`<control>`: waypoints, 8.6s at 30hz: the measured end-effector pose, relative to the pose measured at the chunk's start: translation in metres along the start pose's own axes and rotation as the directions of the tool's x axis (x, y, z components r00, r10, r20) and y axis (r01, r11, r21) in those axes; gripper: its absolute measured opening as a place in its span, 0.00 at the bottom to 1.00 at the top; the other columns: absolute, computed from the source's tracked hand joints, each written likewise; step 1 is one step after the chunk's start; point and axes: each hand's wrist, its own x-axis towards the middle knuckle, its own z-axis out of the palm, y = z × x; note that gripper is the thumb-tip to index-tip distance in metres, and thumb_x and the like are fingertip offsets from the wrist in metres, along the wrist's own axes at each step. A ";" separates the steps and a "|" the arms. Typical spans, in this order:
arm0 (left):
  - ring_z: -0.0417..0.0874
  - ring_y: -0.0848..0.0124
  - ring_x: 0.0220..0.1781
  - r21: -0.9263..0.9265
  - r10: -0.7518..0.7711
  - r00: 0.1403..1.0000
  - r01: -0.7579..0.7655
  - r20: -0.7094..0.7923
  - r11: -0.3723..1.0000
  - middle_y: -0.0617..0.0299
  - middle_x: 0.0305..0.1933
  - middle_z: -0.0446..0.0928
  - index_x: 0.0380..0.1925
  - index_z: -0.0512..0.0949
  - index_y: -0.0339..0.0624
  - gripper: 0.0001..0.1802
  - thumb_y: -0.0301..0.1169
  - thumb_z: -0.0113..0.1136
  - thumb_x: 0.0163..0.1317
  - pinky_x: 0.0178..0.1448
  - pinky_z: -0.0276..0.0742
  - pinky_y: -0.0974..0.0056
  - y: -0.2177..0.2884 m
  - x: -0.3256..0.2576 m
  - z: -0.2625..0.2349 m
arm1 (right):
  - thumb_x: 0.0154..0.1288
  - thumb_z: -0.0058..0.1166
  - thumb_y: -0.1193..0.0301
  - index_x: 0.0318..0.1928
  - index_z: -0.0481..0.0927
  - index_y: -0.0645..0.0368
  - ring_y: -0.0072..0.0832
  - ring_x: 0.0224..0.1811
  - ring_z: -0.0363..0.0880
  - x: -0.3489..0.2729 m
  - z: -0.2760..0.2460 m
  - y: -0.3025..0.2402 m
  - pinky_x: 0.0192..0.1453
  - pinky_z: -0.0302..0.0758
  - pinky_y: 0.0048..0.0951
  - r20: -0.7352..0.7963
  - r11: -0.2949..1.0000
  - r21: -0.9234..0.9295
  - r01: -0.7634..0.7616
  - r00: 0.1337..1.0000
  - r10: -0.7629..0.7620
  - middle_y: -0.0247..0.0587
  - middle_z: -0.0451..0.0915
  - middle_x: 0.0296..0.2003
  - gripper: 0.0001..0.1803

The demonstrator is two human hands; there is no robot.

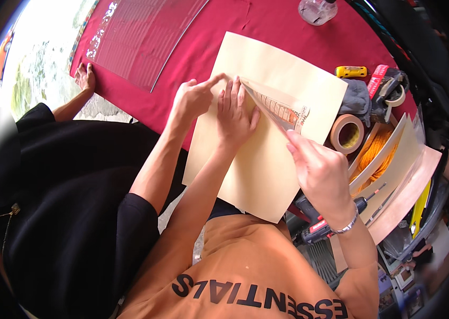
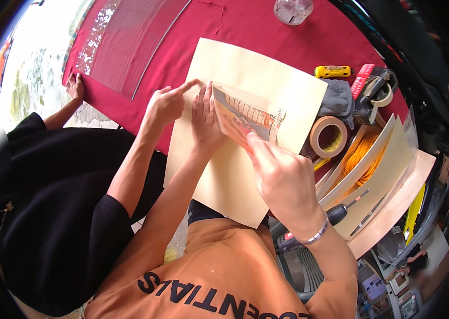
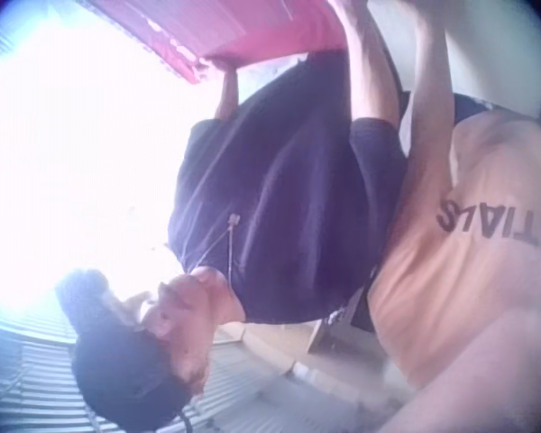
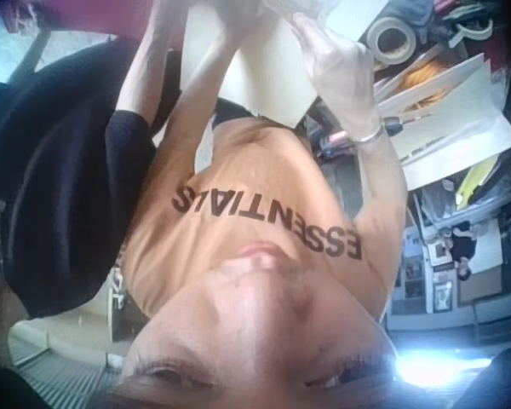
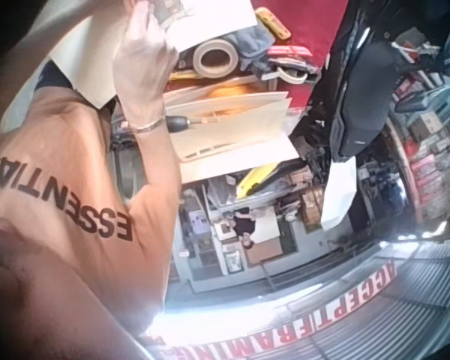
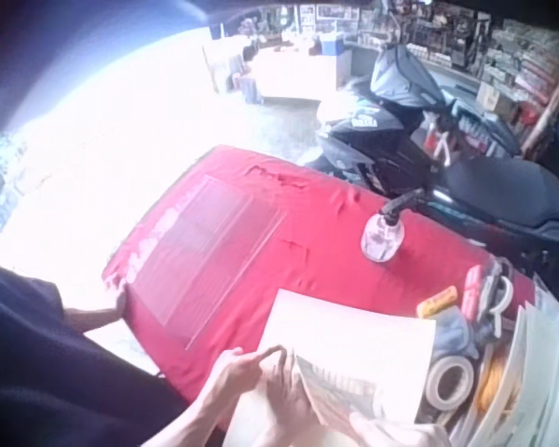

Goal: The person aligns a printed image on a backing board, places a mat board over it, and then positions a yellow frame on top. They later handle a large sheet of bubble wrap.

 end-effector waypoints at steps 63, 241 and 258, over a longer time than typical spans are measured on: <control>0.47 0.44 0.80 0.029 -0.098 0.992 0.096 0.075 0.995 0.37 0.77 0.48 0.73 0.58 0.44 0.44 0.48 0.60 0.59 0.79 0.43 0.41 0.001 0.005 -0.003 | 0.73 0.52 0.71 0.40 0.80 0.71 0.33 0.15 0.74 -0.005 -0.004 0.027 0.24 0.68 0.32 -0.085 0.874 0.174 -0.454 0.877 0.472 0.51 0.73 0.17 0.12; 0.57 0.58 0.78 -0.460 0.683 0.687 -0.538 0.246 0.706 0.61 0.75 0.62 0.64 0.72 0.56 0.34 0.45 0.68 0.56 0.79 0.51 0.49 0.081 0.145 0.051 | 0.64 0.58 0.62 0.24 0.80 0.68 0.39 0.21 0.79 0.011 0.159 0.129 0.32 0.74 0.39 -0.109 0.316 0.749 -0.583 0.362 0.926 0.52 0.80 0.19 0.20; 0.73 0.54 0.61 -0.341 0.633 0.713 -0.539 0.302 0.770 0.56 0.55 0.75 0.61 0.71 0.48 0.51 0.56 0.79 0.35 0.67 0.62 0.51 0.086 0.180 0.047 | 0.66 0.59 0.64 0.26 0.81 0.69 0.46 0.25 0.81 0.023 0.142 0.110 0.34 0.74 0.40 -0.166 0.360 0.759 -0.543 0.372 0.913 0.56 0.81 0.23 0.18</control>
